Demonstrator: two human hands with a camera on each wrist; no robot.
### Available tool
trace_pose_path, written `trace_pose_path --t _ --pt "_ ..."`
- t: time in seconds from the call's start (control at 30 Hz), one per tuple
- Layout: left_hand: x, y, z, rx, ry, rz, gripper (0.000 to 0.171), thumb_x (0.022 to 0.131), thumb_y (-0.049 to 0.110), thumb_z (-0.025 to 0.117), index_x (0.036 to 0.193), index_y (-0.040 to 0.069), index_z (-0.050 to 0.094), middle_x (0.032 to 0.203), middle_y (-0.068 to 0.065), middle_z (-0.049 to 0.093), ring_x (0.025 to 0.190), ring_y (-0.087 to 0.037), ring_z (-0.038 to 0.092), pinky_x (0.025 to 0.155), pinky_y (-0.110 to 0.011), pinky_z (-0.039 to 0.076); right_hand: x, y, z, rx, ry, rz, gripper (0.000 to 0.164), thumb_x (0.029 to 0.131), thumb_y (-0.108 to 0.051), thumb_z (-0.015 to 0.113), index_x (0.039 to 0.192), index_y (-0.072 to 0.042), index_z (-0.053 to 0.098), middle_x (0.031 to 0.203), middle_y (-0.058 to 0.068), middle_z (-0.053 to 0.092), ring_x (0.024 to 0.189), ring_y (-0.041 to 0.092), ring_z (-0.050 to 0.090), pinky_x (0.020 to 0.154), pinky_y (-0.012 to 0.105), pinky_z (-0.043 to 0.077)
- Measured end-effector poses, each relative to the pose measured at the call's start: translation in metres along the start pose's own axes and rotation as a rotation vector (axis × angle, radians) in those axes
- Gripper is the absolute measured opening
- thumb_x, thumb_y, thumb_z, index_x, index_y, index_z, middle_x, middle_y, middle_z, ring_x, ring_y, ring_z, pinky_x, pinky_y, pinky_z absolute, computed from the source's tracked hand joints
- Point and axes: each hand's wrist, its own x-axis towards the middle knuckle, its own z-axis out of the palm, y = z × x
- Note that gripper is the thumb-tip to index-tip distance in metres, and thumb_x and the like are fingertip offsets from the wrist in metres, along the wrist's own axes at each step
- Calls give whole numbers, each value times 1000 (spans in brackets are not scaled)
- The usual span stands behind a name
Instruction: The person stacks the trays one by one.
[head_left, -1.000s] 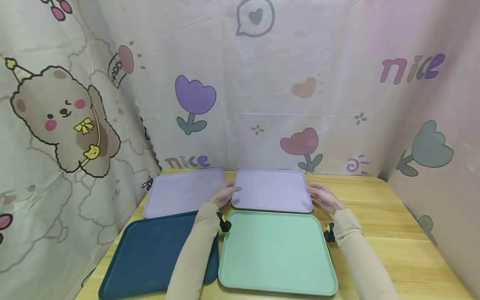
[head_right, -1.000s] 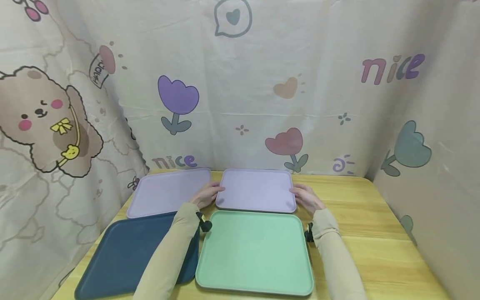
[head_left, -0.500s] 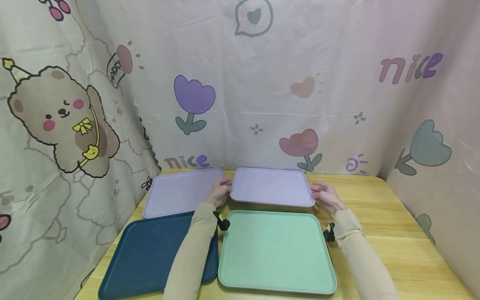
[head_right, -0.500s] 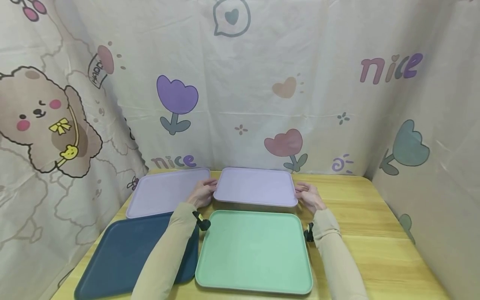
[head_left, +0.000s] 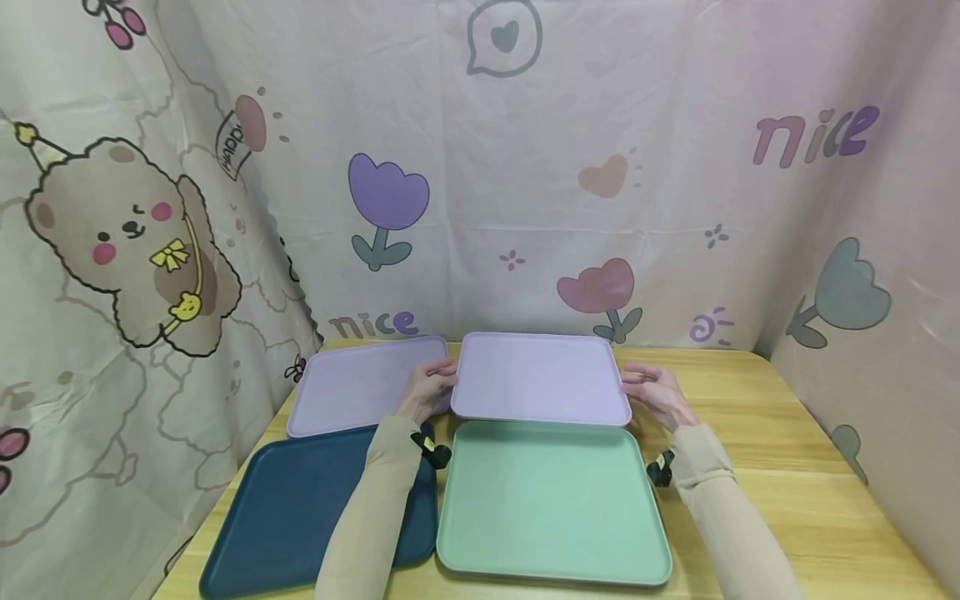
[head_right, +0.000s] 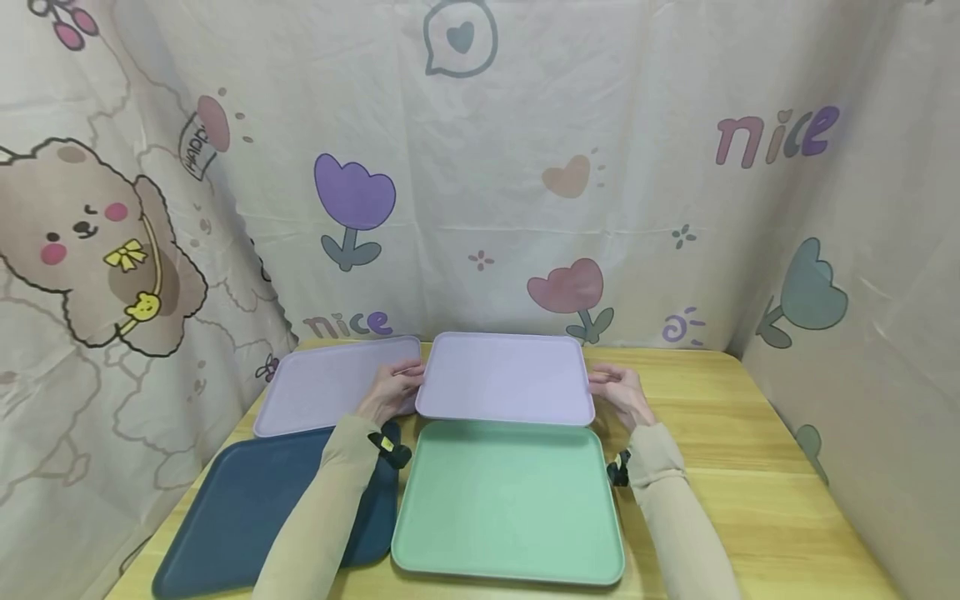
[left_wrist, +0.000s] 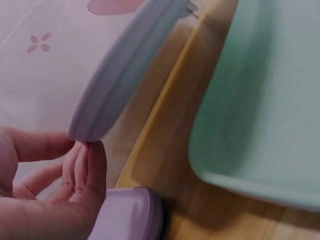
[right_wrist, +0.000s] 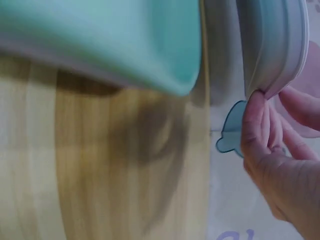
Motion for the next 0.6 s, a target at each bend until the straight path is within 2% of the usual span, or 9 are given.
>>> trace_pose_path --t 0.1,0.2,0.37,0.43,0.6 --pt "-9 -1 -2 23 6 -50 58 86 -17 60 142 -13 46 115 -18 71 81 -11 67 73 -21 56 -6 -3 0 5 5 22 64 92 9 60 147 20 29 94 -5 71 85 3 68 82 20 59" --pt "-16 -1 -4 69 -2 -74 50 88 -13 62 137 -13 53 104 -11 76 79 -8 67 73 -21 55 -11 -6 1 -23 16 41 62 92 8 60 145 20 32 88 -8 70 82 2 68 78 19 59" --pt "-26 0 -7 98 -46 -66 44 90 -10 62 134 -15 55 89 -1 74 77 -6 66 73 -20 55 -21 -10 2 -74 1 62 60 92 7 60 144 21 34 86 -6 71 78 4 69 77 20 60" --pt "-30 0 -9 123 -56 -57 42 91 -8 63 132 -16 56 89 -1 74 78 -7 67 73 -20 56 -26 -10 2 -90 -14 66 58 93 6 60 143 21 35 86 -5 72 78 5 69 77 21 60" --pt "-43 -2 -12 198 -57 -38 38 92 -2 66 127 -14 61 101 -12 76 79 -9 68 77 -24 59 -38 -9 2 -125 -20 52 52 94 4 61 137 24 41 86 -5 73 76 5 69 74 22 60"
